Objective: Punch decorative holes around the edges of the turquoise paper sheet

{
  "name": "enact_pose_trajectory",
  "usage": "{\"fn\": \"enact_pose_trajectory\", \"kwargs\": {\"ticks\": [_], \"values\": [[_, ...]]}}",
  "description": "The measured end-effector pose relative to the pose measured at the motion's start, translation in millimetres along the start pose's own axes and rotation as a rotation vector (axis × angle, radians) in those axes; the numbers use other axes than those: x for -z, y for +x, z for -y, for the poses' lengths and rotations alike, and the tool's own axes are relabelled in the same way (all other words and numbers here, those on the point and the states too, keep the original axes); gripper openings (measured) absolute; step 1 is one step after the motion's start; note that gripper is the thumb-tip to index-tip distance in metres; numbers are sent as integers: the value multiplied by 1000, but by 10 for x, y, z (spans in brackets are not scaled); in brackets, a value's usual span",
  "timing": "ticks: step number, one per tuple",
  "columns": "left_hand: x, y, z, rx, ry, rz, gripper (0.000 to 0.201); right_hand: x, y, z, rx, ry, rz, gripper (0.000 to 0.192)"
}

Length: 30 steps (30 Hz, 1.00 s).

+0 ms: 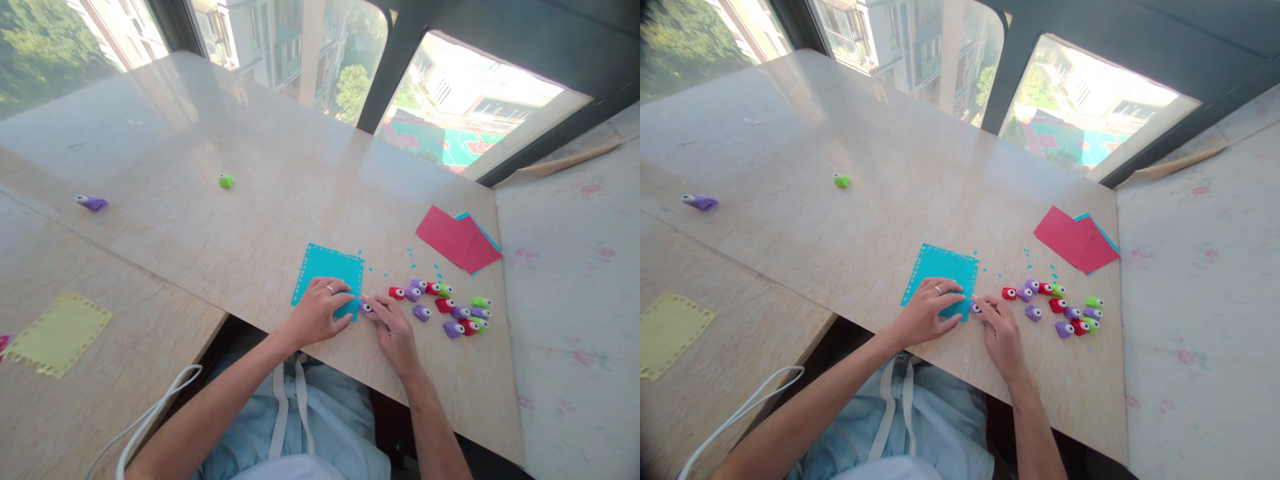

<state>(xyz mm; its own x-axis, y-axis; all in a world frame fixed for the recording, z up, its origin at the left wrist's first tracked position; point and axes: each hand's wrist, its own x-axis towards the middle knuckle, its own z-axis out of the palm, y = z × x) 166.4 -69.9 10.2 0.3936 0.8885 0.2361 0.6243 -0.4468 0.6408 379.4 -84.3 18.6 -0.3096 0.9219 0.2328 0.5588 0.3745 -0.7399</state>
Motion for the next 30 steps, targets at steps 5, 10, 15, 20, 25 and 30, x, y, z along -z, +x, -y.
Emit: {"fn": "enact_pose_trajectory", "kwargs": {"ticks": [5,10,15,20,25,30], "values": [[12,5,-17,1,0,-3,25,-8,-18,-4,-7,17,3,41],[19,6,-25,1,4,0,24,5,-19,-4,7,24,11,42],[6,-2,-17,-7,3,-8,25,12,-28,-14,25,27,25,43],[23,-1,-33,-22,11,4,26,9,-9,-17,17,6,27,42],[42,3,-47,-48,36,33,28,9,0,-27,4,22,15,39],[26,-4,-35,-49,41,23,21,20,17,-19,-13,22,5,36]]}}
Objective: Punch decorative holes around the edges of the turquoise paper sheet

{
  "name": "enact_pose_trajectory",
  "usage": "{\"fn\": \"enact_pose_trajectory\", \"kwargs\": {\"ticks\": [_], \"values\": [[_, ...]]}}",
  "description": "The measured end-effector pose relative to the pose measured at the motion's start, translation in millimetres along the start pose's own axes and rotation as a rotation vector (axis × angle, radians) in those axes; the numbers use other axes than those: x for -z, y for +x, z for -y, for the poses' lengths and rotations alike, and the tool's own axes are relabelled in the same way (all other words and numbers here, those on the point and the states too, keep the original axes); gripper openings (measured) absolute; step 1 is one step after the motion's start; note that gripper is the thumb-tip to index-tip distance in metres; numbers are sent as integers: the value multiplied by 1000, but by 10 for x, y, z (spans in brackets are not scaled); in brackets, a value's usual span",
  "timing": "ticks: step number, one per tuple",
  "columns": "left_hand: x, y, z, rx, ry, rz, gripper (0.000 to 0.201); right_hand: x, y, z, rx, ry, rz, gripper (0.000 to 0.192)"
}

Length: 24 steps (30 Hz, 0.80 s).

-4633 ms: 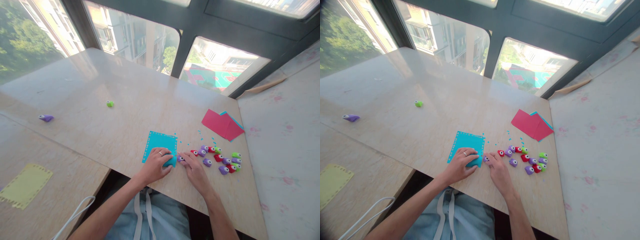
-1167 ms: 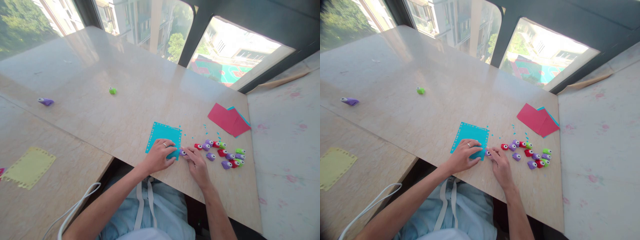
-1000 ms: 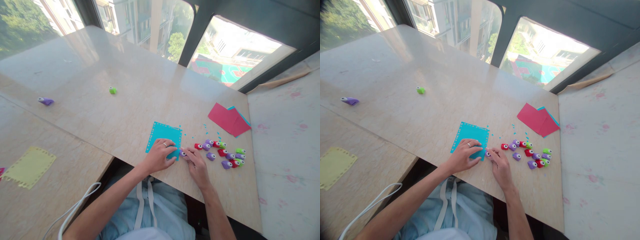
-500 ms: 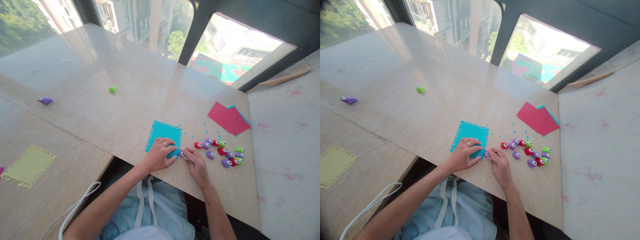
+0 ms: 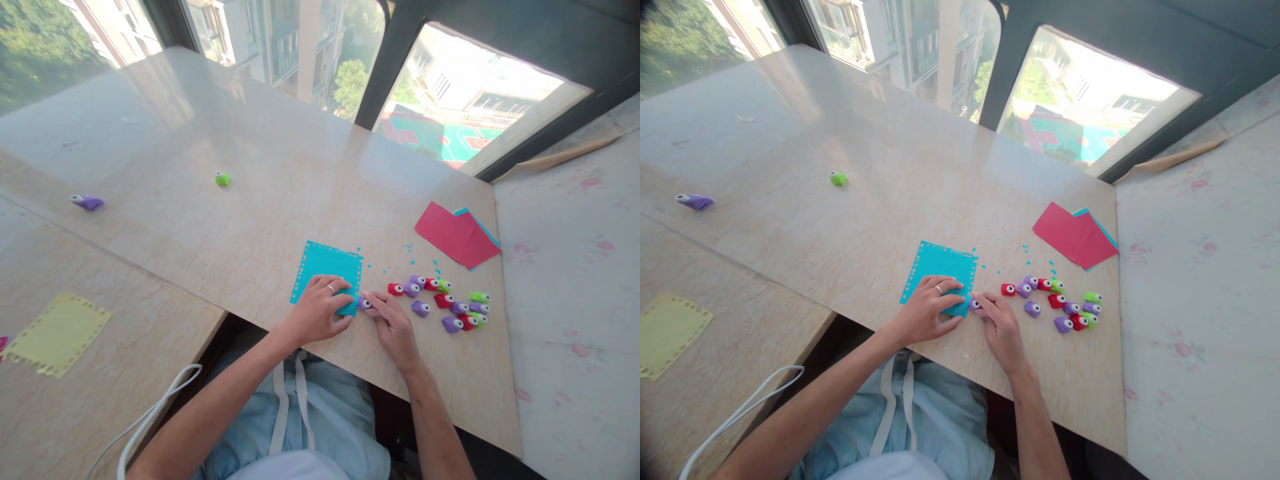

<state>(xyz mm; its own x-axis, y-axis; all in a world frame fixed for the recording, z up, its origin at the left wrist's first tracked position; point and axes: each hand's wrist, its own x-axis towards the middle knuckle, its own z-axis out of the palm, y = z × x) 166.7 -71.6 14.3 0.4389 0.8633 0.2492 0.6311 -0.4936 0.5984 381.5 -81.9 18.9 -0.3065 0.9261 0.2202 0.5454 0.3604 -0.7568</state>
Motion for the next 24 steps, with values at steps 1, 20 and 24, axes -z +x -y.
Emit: {"fn": "enact_pose_trajectory", "kwargs": {"ticks": [1,20,24], "values": [[-1,-2,3,-2,-7,-3,18,3,9,6,-1,0,3,36],[40,5,-14,1,-59,25,18,-14,27,12,-27,12,-8,27],[41,7,-17,22,-83,17,14,-32,47,8,-54,6,-15,24]]}}
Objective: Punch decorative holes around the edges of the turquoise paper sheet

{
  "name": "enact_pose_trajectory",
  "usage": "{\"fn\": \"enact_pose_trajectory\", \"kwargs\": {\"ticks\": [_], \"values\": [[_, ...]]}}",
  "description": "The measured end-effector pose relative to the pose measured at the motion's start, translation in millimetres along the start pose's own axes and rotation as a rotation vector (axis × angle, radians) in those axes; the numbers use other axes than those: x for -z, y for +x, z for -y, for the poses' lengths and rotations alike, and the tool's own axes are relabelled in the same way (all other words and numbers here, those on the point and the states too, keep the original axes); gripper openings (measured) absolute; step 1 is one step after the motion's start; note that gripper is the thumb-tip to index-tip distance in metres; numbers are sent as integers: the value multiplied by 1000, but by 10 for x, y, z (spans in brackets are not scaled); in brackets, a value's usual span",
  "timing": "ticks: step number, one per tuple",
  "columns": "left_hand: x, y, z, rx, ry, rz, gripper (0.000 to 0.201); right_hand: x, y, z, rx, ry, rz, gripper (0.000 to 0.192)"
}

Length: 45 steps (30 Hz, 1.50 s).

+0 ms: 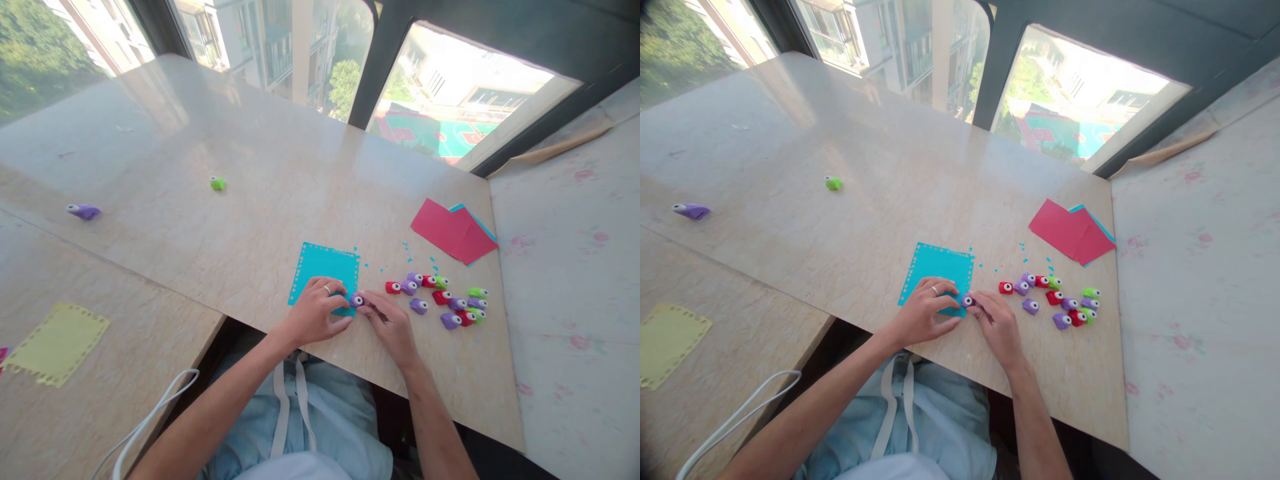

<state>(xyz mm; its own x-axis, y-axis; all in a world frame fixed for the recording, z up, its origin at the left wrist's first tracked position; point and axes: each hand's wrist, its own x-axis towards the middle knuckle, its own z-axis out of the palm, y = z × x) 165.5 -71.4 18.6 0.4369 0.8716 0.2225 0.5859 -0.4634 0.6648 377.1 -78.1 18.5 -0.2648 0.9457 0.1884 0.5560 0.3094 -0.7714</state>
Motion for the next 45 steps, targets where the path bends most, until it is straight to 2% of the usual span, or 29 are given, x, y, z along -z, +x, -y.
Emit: {"fn": "enact_pose_trajectory", "kwargs": {"ticks": [8,11,16,22,30,34,45], "values": [[-19,-4,14,11,-8,-8,13,33,93,83,-78,30,61,22],[-13,-4,9,5,-1,-11,13,83,117,118,-180,80,119,28],[-14,-3,10,-31,-38,-28,13,157,167,136,-416,95,120,41],[2,-3,11,-36,-105,-32,15,208,314,190,-565,77,272,44],[-11,0,36,-15,-200,-69,12,278,509,324,-783,184,448,51],[-5,1,35,-7,-218,-76,12,300,555,340,-809,241,471,54],[-1,-5,32,-12,-200,-61,14,294,578,375,-853,177,468,49]]}}
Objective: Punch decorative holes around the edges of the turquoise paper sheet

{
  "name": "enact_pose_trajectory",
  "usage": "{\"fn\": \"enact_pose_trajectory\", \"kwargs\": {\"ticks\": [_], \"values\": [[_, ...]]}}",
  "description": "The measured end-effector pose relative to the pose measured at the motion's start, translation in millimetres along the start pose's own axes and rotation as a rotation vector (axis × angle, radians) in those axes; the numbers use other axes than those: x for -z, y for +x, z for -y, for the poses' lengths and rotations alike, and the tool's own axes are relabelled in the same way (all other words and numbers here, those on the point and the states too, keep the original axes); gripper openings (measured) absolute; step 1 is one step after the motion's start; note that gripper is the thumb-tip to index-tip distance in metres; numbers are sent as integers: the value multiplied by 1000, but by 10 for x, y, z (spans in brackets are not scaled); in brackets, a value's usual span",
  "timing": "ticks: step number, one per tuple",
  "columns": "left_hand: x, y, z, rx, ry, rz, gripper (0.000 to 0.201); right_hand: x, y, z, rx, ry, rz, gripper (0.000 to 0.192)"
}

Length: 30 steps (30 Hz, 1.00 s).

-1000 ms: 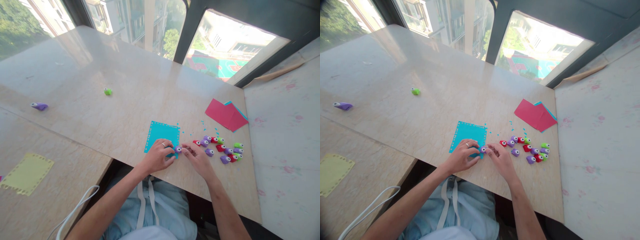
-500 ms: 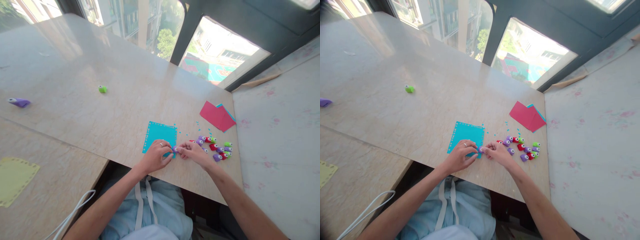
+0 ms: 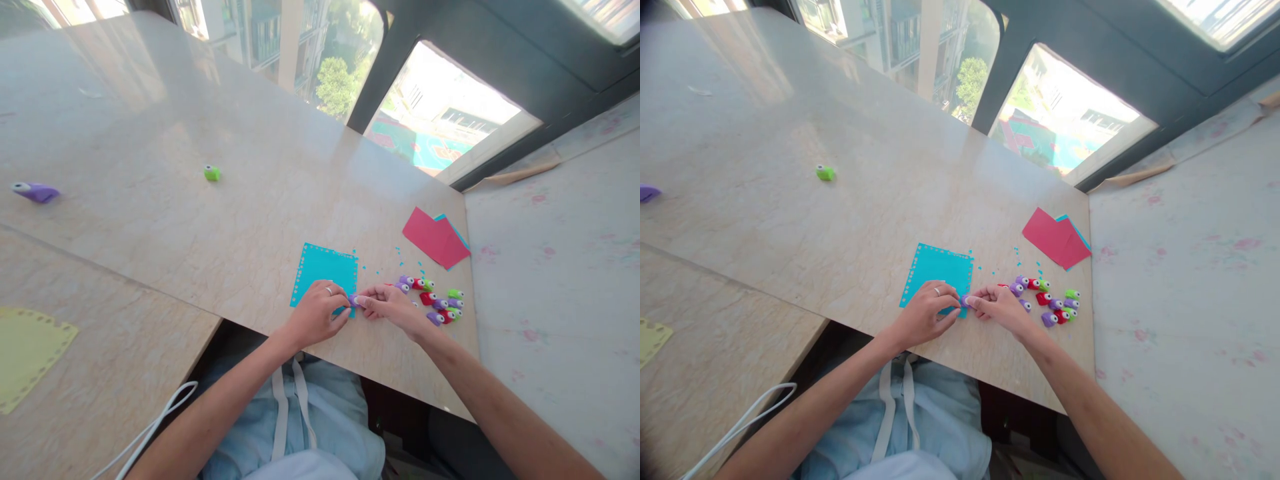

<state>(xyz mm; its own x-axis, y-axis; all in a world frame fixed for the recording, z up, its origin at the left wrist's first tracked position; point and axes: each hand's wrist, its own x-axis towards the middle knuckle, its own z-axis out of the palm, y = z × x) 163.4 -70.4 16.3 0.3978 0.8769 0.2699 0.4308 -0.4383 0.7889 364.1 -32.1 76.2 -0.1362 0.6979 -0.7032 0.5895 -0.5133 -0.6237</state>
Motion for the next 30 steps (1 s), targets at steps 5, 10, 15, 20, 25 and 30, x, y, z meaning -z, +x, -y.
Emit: {"fn": "enact_pose_trajectory", "kwargs": {"ticks": [5,10,15,20,25,30], "values": [[-7,-6,6,-7,17,4,15,7,41,43,-78,55,-2,50],[-9,-7,9,-14,33,4,12,15,60,117,-93,23,-34,48],[-8,-4,5,-20,47,4,13,5,91,201,-101,-30,25,44],[-6,-5,1,-12,74,21,15,-22,157,247,-89,-179,37,37],[-17,-6,16,-30,83,18,18,-75,212,271,-73,-363,21,33],[-17,-7,19,-34,75,3,18,-123,220,315,-76,-488,-14,27]]}}
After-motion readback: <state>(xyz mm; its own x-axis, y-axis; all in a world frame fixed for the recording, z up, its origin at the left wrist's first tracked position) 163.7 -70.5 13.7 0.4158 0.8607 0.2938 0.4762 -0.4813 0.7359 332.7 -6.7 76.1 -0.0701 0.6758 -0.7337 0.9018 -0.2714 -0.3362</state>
